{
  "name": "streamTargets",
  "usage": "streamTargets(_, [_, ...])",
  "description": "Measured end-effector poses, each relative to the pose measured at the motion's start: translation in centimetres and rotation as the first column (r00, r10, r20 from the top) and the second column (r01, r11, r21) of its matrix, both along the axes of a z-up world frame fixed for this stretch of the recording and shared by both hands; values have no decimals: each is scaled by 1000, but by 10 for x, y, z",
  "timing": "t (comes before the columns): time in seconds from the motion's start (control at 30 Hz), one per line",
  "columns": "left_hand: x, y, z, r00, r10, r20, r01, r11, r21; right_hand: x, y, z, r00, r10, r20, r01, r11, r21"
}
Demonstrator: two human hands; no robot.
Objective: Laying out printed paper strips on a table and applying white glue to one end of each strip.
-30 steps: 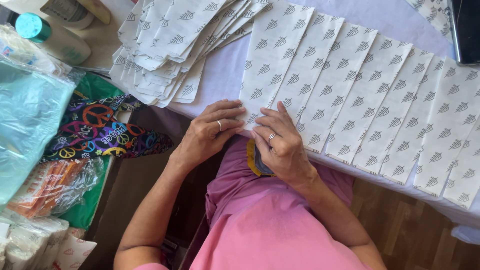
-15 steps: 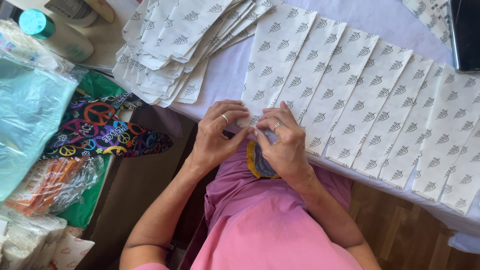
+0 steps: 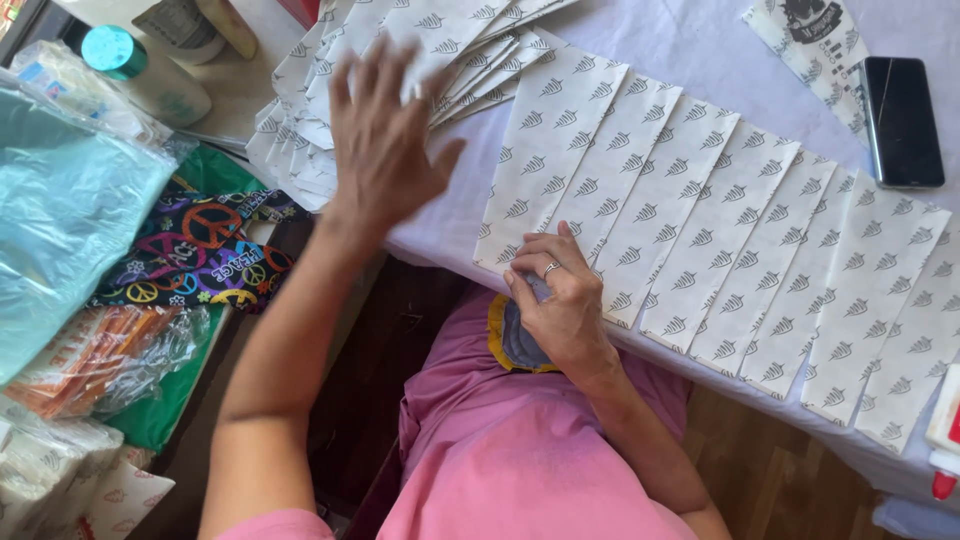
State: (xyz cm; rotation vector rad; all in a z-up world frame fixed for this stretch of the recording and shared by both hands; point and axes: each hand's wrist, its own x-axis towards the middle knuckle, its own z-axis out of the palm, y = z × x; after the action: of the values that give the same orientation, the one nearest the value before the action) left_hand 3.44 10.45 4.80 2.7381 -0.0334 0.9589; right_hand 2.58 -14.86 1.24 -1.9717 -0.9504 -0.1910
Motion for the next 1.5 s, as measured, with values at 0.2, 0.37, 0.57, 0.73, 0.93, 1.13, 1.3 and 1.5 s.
streamTargets(0.2, [31,41,14,849,85,-522,-99,995,0,2,-1,-4,999,27,34,-28,999,38])
streamTargets(0.37, [45,48,-21,891,142,-431,-145,989,25,1,-1,-5,999,26,32,-28,999,46])
streamTargets(0.57, [37,29,-23,906,195,-376,-191,980,48,1,-1,-5,999,28,37,-30,999,45])
streamTargets(0.73, [28,34,-39,974,94,-206,-69,990,122,2,-2,-9,998,37,46,-40,997,61])
streamTargets(0.93, [26,9,-49,976,137,-170,-117,985,127,1,-2,-6,998,44,35,-46,997,61])
streamTargets(1.13, [-20,-61,-16,849,74,-523,-87,996,-1,0,-3,-4,1000,-10,11,11,999,-47])
streamTargets(1.3, [-39,-41,-36,926,-42,-376,74,995,70,-4,-3,-5,999,-20,25,22,996,-81])
streamTargets(1.5, [-45,-31,-46,953,-110,-282,109,994,-17,-6,-2,-4,995,6,99,8,990,-143])
